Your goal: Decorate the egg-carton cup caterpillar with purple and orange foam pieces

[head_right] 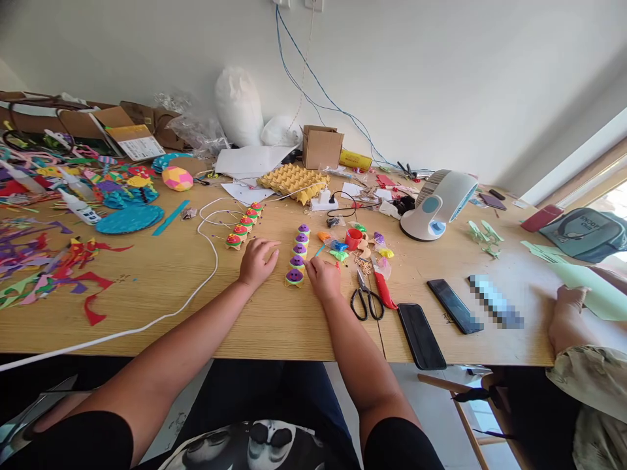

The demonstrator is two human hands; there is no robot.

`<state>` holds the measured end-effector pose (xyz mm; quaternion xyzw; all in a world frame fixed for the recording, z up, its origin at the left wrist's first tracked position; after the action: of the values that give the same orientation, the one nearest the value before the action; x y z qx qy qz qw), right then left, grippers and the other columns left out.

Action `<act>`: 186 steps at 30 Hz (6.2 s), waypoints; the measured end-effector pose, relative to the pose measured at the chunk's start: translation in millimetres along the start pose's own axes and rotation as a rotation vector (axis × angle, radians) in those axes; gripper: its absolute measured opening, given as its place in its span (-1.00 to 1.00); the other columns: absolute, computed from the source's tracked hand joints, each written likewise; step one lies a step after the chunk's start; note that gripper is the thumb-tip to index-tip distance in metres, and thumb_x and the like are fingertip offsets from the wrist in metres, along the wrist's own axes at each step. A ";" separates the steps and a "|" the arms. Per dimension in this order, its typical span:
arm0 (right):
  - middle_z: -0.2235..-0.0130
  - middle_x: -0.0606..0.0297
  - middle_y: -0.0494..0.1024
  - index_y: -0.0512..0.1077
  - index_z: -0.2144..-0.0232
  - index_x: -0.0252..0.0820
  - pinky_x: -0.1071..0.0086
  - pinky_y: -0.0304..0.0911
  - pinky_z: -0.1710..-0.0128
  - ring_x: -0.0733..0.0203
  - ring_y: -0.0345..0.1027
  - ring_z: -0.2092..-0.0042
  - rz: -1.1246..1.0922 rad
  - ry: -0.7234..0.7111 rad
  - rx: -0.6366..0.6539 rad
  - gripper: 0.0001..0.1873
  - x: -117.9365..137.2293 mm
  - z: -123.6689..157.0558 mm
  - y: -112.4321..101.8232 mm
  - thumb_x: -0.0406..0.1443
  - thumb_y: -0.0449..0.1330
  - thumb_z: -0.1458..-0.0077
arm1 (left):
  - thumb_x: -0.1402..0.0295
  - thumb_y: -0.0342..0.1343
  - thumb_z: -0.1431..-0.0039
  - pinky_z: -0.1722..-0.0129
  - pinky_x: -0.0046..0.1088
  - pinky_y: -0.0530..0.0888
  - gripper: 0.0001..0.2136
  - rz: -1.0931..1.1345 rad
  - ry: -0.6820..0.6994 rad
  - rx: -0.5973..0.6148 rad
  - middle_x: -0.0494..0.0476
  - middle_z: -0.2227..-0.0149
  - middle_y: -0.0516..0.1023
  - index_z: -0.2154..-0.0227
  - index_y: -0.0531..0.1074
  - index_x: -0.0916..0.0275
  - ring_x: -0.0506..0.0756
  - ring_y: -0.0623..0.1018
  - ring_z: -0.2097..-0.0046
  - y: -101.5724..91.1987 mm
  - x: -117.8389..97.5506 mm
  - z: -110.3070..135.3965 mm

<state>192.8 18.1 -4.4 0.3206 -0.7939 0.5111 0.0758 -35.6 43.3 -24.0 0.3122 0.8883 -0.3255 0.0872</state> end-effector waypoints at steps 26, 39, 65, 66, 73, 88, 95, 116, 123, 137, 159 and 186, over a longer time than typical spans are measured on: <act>0.38 0.28 0.55 0.49 0.36 -0.15 0.36 0.34 0.31 0.24 0.40 0.35 -0.959 0.257 0.031 -0.69 11.3 -2.2 -1.7 -0.03 0.30 -0.07 | 0.27 0.23 -0.21 -0.03 -0.23 0.41 -0.75 0.257 0.151 0.155 0.13 0.15 0.51 0.05 0.51 0.10 0.13 0.47 0.04 -21.5 -51.2 -8.6; 0.43 0.29 0.55 0.52 0.45 -0.17 0.37 0.31 0.30 0.24 0.37 0.37 -1.004 0.241 0.216 -0.64 13.4 0.9 -1.3 0.01 0.35 -0.02 | 0.31 0.22 -0.23 0.05 -0.23 0.45 -0.90 0.319 0.185 0.144 0.09 0.31 0.56 0.24 0.61 0.07 0.11 0.47 0.12 -26.9 -56.3 -8.6; 0.41 0.31 0.54 0.54 0.38 -0.16 0.37 0.33 0.30 0.25 0.38 0.37 -1.092 0.277 0.266 -0.63 16.6 2.6 -0.1 0.01 0.37 0.02 | 0.34 0.21 -0.24 0.11 -0.27 0.48 -0.90 0.343 0.185 0.166 0.08 0.33 0.58 0.23 0.62 0.08 0.10 0.49 0.15 -25.8 -54.0 -4.4; 0.41 0.31 0.54 0.54 0.38 -0.16 0.38 0.33 0.30 0.26 0.38 0.37 -1.092 0.278 0.266 -0.64 16.0 2.9 0.8 0.00 0.37 0.02 | 0.35 0.21 -0.23 0.11 -0.28 0.48 -0.89 0.347 0.194 0.167 0.07 0.33 0.58 0.23 0.62 0.08 0.09 0.49 0.16 -25.8 -54.0 -4.3; 0.43 0.32 0.53 0.53 0.39 -0.16 0.38 0.34 0.32 0.27 0.37 0.38 -1.092 0.296 0.245 -0.64 13.8 3.2 3.7 0.01 0.37 0.02 | 0.31 0.21 -0.23 0.08 -0.25 0.48 -0.86 0.354 0.180 0.192 0.10 0.30 0.58 0.17 0.60 0.08 0.11 0.48 0.14 -25.1 -56.6 -5.0; 0.48 0.32 0.50 0.55 0.44 -0.18 0.41 0.27 0.38 0.27 0.33 0.42 -1.053 0.246 0.282 -0.62 14.3 3.6 3.1 0.03 0.32 -0.04 | 0.37 0.22 -0.23 0.12 -0.29 0.48 -0.86 0.363 0.230 0.182 0.07 0.32 0.58 0.18 0.59 0.09 0.09 0.48 0.17 -26.6 -57.6 -4.6; 0.49 0.30 0.51 0.55 0.50 -0.18 0.38 0.26 0.35 0.24 0.34 0.40 -0.995 0.231 0.282 -0.62 12.2 3.8 2.0 0.02 0.33 -0.02 | 0.37 0.24 -0.20 0.14 -0.31 0.48 -0.89 0.346 0.241 0.172 0.05 0.34 0.57 0.22 0.59 0.08 0.08 0.48 0.20 -26.4 -57.8 -4.3; 0.54 0.42 0.36 0.49 0.40 -0.24 0.49 -0.23 0.61 0.48 -0.03 0.57 -1.419 0.613 0.375 -0.63 12.6 0.4 -6.3 -0.07 0.41 0.10 | 0.39 0.25 -0.19 0.16 -0.36 0.45 -0.88 0.292 0.280 0.096 0.08 0.34 0.57 0.20 0.59 0.17 0.06 0.47 0.21 -25.0 -56.5 -4.0; 0.55 0.41 0.41 0.47 0.48 -0.25 0.45 -0.23 0.57 0.47 -0.01 0.58 -1.329 0.506 0.438 -0.60 20.3 -1.5 0.7 -0.06 0.46 0.15 | 0.41 0.24 -0.19 0.16 -0.34 0.47 -0.84 0.221 0.359 0.112 0.08 0.32 0.57 0.16 0.57 0.14 0.08 0.47 0.20 -22.9 -57.2 -3.9; 0.60 0.46 0.28 0.33 0.53 -0.20 0.43 -0.25 0.56 0.45 -0.08 0.58 -1.351 0.499 0.375 -0.53 17.4 -2.7 1.1 0.03 0.36 0.03 | 0.37 0.23 -0.21 0.13 -0.30 0.48 -0.77 0.232 0.289 0.131 0.11 0.27 0.57 0.07 0.54 0.14 0.10 0.49 0.18 -23.9 -53.5 -3.8; 0.57 0.38 0.39 0.46 0.52 -0.21 0.42 0.03 0.46 0.34 0.15 0.49 -1.027 0.215 0.387 -0.57 9.4 -4.7 -10.3 0.04 0.33 -0.02 | 0.34 0.25 -0.20 0.13 -0.30 0.46 -0.88 0.301 0.240 0.127 0.10 0.30 0.58 0.20 0.58 0.16 0.09 0.49 0.18 -19.4 -59.7 -2.6; 0.58 0.42 0.32 0.44 0.49 -0.19 0.44 -0.04 0.52 0.37 0.07 0.53 -1.089 0.302 0.404 -0.56 7.0 -1.8 -6.2 0.06 0.31 -0.03 | 0.37 0.22 -0.20 0.13 -0.28 0.46 -0.92 0.288 0.224 0.171 0.10 0.30 0.59 0.25 0.56 0.16 0.11 0.48 0.17 -19.2 -63.7 -5.6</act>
<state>190.6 15.0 4.3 0.6132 -0.3829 0.5794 0.3763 3.3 3.7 13.2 0.4765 0.8076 -0.3474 0.0066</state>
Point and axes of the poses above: each hand's wrist, its own z-axis away from the middle knuckle, its own y-axis out of the palm, x = y × z, the point moved 1 cm from there along -z, towards the middle knuckle
